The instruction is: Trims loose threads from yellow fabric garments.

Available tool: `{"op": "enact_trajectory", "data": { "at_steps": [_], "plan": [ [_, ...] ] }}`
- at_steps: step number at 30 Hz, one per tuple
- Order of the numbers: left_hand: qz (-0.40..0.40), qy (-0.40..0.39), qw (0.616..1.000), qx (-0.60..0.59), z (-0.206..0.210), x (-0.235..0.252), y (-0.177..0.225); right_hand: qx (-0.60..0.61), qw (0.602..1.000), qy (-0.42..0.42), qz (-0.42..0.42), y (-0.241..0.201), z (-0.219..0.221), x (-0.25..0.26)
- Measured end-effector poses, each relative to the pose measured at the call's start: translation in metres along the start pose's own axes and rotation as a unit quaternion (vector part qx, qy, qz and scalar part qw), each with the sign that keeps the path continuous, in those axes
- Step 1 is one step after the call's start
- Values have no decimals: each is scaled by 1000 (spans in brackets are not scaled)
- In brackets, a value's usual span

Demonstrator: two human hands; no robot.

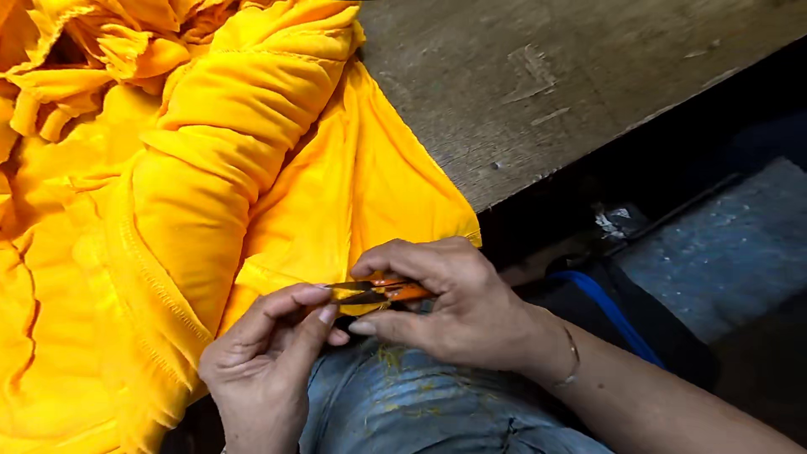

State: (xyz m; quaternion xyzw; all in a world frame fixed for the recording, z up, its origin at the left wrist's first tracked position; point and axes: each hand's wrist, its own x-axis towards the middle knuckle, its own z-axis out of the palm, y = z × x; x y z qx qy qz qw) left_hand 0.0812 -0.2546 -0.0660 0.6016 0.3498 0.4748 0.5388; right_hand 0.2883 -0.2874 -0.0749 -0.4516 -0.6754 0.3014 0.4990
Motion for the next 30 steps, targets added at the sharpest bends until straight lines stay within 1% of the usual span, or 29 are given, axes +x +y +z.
{"op": "enact_trajectory", "data": {
  "at_steps": [4,7,10,12,15,16,18,20,24,30],
  "plan": [
    [-1,24,1000,-11,5,-6,-2,-111,989,0,-101,2,9,-2],
    [-25,35,999,-28,9,-10,-3,-188,972,-20,-142,-7,6,-13],
    [-24,28,999,-38,14,-11,-6,-231,957,-35,-172,-12,9,-26],
    [-25,29,998,-48,15,-12,-8,-229,957,-45,-170,-11,11,-32],
    [-35,46,996,-62,13,-12,-4,-211,971,-29,-112,-7,6,-36],
    [-39,55,995,-72,12,-13,-2,-224,970,-11,-92,-5,4,-37],
    [-49,80,992,-86,12,-15,0,-280,957,25,-73,0,0,-38],
    [-58,100,989,-97,13,-18,2,-318,943,50,-77,3,0,-40],
    [-69,128,983,-110,19,-22,6,-327,938,66,-99,2,7,-42],
    [-79,126,981,-123,23,-27,8,-315,937,75,-132,1,15,-32]
  ]
}}
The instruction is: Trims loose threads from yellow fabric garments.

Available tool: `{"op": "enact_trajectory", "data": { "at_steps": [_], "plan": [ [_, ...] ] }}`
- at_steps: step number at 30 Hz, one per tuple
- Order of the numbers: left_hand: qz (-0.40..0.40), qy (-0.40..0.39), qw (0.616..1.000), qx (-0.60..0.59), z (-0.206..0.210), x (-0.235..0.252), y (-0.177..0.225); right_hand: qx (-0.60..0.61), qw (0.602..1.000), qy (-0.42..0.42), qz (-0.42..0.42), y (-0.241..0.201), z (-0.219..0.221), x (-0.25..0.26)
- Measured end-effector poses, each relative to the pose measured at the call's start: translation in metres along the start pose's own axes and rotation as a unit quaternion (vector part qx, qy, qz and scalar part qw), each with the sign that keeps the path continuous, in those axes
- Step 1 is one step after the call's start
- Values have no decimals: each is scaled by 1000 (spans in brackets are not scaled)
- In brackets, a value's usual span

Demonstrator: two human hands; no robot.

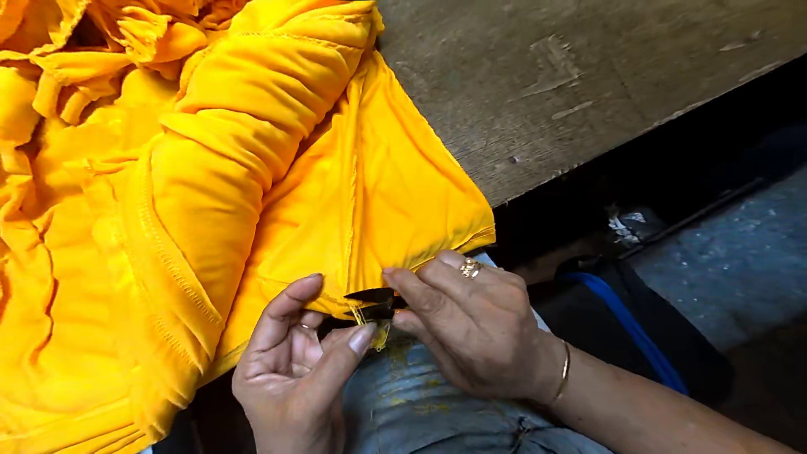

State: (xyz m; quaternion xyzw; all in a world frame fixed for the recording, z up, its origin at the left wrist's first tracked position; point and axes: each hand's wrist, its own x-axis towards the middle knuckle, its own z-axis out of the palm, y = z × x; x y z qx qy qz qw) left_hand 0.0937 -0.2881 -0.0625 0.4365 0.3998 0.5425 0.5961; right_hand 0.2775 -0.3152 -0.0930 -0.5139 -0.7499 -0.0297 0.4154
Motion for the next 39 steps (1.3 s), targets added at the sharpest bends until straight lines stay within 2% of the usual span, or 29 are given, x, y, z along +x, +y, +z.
{"op": "enact_trajectory", "data": {
  "at_steps": [8,11,13,16,19,22,25,29,33,36,39],
  "plan": [
    [-9,5,1000,10,-2,-3,0,18,1000,-6,-1,-1,6,6],
    [-2,-16,1000,19,-6,-2,1,120,990,-32,69,3,4,9],
    [2,-27,999,28,-9,0,2,209,967,-45,136,5,-2,10],
    [7,-13,999,31,-11,2,0,278,936,-70,205,5,-6,10],
    [16,6,999,35,-8,3,-8,313,915,-88,240,0,0,9],
    [36,-31,998,43,-10,3,-12,349,899,-83,252,-5,7,9],
    [56,-40,996,60,-14,4,-14,362,911,-48,191,-4,6,7],
    [27,-16,998,63,-13,3,-13,217,975,-37,16,-1,1,-2],
    [35,-21,997,73,-9,2,-15,116,987,-59,-92,-8,-3,-5],
    [39,-10,995,87,-6,2,-14,137,982,-85,-96,-10,-4,-3],
    [28,-3,997,70,-9,1,-9,138,987,-87,-8,-4,-7,-2]
  ]
}}
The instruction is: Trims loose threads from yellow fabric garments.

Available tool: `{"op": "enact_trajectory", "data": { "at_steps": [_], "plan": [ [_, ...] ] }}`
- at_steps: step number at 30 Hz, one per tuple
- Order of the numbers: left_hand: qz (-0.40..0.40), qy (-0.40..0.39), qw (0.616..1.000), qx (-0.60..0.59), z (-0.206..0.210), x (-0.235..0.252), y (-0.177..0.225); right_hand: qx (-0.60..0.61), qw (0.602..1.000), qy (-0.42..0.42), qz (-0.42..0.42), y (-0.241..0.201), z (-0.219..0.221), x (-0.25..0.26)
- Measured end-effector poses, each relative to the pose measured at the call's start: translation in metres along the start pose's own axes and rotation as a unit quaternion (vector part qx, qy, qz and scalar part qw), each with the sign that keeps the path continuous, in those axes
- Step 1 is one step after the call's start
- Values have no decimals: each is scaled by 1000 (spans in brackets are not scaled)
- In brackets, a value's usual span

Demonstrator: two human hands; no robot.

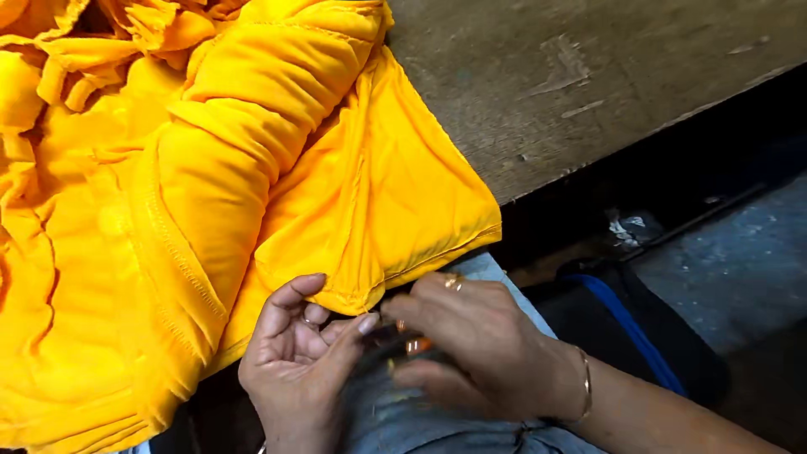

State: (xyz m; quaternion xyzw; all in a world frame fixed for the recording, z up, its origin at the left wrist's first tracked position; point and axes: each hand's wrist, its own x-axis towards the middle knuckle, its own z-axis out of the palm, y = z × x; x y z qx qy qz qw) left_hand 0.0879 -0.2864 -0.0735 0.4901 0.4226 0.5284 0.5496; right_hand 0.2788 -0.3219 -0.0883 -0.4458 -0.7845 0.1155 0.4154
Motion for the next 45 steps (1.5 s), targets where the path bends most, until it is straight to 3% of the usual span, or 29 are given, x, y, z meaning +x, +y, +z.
{"op": "enact_trajectory", "data": {
  "at_steps": [7,45],
  "plan": [
    [-53,21,997,-54,2,-2,7,-135,989,48,21,12,-2,-10],
    [-11,21,999,-26,5,-8,4,-128,989,75,5,7,8,-2]
  ]
}}
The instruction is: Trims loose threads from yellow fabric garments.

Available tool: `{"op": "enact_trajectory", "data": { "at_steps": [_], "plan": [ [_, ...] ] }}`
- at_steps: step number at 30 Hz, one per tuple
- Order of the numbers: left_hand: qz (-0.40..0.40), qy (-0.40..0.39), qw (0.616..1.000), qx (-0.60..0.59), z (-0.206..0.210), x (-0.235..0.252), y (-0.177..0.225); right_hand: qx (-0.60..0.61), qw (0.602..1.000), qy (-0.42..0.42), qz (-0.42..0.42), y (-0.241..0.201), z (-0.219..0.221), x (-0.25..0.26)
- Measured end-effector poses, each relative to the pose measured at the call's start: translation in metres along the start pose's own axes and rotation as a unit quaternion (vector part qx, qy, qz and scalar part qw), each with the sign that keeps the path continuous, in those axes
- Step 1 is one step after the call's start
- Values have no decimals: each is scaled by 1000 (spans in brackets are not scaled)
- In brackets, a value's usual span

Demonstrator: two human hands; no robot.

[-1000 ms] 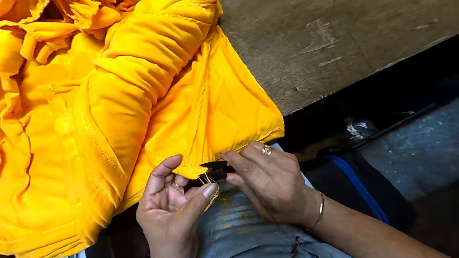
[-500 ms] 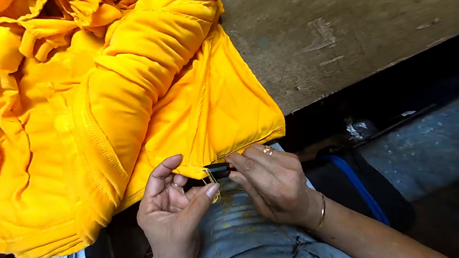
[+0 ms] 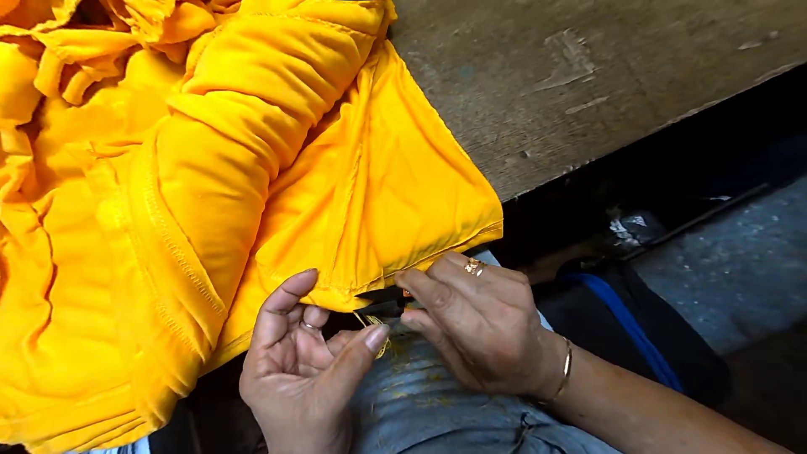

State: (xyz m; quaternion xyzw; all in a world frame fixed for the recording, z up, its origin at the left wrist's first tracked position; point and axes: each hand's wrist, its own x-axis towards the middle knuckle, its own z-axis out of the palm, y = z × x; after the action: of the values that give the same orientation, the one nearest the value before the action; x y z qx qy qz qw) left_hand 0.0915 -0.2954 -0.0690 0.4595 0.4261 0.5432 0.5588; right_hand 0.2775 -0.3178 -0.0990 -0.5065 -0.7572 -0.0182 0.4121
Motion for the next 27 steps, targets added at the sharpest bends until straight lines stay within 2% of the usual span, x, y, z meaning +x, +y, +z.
{"op": "enact_trajectory", "data": {
  "at_steps": [11,27],
  "plan": [
    [24,-7,1000,2,-2,1,3,-5,1000,-6,-8,6,-9,7],
    [46,-17,999,17,7,-7,-4,-4,1000,-10,-9,-3,5,15]
  ]
}}
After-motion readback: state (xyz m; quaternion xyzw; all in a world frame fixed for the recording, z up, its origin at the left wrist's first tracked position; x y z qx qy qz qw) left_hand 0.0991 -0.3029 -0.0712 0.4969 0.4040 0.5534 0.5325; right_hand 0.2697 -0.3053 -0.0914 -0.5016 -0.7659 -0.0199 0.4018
